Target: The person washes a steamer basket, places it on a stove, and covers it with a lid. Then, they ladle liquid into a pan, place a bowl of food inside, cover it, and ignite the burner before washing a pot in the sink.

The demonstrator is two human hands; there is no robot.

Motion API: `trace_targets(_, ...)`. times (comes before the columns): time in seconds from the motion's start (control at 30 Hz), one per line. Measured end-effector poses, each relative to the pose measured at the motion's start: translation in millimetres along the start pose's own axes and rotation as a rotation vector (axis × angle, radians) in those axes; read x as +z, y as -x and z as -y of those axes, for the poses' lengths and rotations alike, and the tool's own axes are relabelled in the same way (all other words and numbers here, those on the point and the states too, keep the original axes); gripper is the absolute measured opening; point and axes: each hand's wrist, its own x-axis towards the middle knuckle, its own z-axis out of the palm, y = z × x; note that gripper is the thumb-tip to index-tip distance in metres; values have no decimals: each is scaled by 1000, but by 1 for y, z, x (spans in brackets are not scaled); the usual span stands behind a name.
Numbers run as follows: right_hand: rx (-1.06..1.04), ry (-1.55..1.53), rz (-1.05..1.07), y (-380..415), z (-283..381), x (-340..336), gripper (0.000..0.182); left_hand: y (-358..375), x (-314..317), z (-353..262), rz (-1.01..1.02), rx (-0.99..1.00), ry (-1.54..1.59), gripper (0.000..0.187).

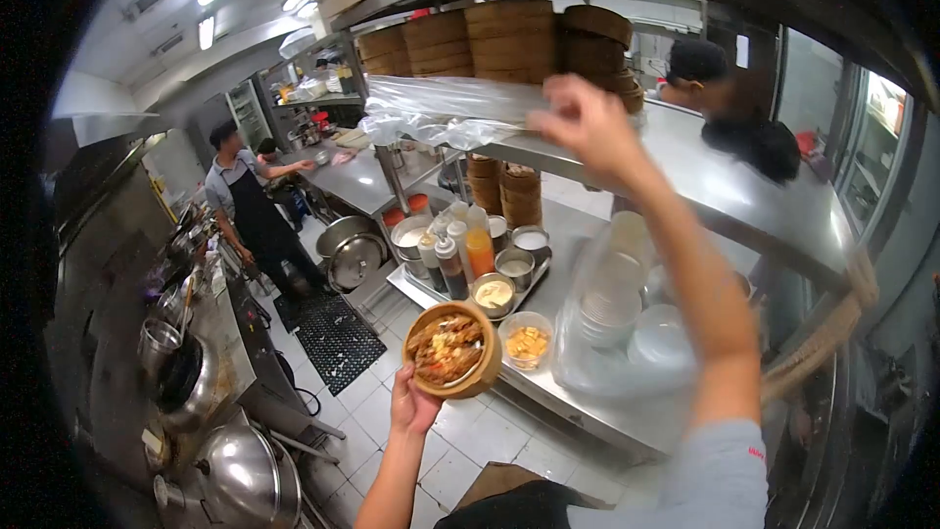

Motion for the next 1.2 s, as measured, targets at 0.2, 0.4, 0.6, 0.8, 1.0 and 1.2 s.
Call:
trace_targets(0.2, -28, 595, -112, -212, -38, 20, 69, 80, -37, -30, -174, 211, -41, 61)
trace_targets(0.4, -74, 736, 91, -308, -128, 41, 55, 152, -55, -58, -337, 412, -68, 58)
trace_targets(0.6, -305, 576, -9, -260, -87, 6, 53, 200, -62, -74, -517, 566, -104, 55)
trace_targets(0.8, -427, 531, -194, -198, -39, -17, 54, 238, -66, -74, -612, 724, -57, 55)
trace_targets(1.0, -582, 507, 22, -97, 33, -27, 40, 332, -77, -75, -704, 889, -36, 53)
trace_targets(1.2, -626, -143, 675, 28, 121, 117, 44, 462, -79, -53, -923, 1169, 34, 53)
